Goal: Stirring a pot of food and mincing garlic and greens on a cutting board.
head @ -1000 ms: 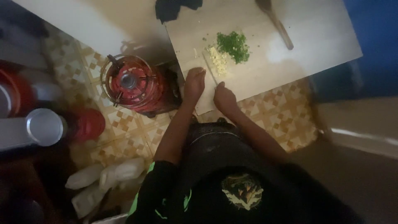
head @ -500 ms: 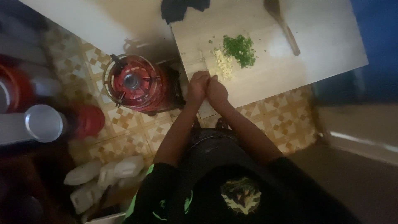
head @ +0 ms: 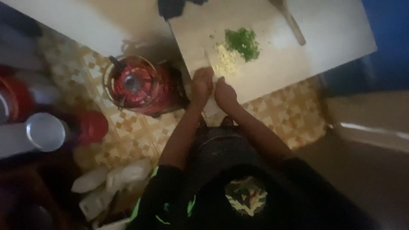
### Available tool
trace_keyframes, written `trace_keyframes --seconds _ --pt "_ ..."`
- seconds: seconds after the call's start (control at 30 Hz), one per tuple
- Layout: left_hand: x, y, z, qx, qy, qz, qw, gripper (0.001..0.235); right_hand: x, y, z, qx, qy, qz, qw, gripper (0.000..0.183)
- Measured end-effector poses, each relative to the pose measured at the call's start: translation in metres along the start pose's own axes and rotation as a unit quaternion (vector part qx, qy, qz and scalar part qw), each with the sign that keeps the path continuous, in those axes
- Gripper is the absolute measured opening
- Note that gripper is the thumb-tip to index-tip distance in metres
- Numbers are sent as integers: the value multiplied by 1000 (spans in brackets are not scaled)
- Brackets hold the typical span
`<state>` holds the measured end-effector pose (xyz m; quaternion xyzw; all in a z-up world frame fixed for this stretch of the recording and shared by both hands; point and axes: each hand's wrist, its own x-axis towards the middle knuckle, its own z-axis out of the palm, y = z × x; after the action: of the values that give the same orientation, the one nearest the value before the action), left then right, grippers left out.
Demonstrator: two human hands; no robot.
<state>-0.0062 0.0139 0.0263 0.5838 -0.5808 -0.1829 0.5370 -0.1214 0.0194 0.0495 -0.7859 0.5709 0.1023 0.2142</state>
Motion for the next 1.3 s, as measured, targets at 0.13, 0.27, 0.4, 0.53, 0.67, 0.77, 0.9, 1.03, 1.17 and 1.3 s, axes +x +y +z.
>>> trace_keyframes --seconds 0.13,0.27,0.4,0.53,0.67,0.77,0.9,1.03,1.17,1.3 --pt "0 -31 7 92 -18 -83 992 30 -29 7 6 135 -53 93 985 55" --pt "-2 -31 7 264 -2 32 964 29 -27 24 12 34 -6 1 999 51" --pt "-7 -20 5 281 -33 9 959 30 -6 19 5 93 -17 64 993 55" --pt "1 -19 1 246 57 73 965 23 -39 8 -6 100 -38 75 991 55" --pt "4 -14 -5 202 79 86 972 23 -8 23 19 -73 50 -75 993 45" --pt "-11 -67 27 146 52 -19 988 22 18 3 -23 46 12 42 998 47" --pt "-3 -23 6 -88 90 -348 929 19 -4 11 -50 -16 -8 17 1000 46" --pt "-19 -58 15 117 105 8 988 15 -28 0 -54 121 -72 67 988 51" --pt "-9 -39 7 89 99 25 991 14 -29 -8 -46 96 -79 37 992 38" --pt "-10 -42 9 122 73 25 990 12 -25 -11 -45 62 -78 17 995 42"
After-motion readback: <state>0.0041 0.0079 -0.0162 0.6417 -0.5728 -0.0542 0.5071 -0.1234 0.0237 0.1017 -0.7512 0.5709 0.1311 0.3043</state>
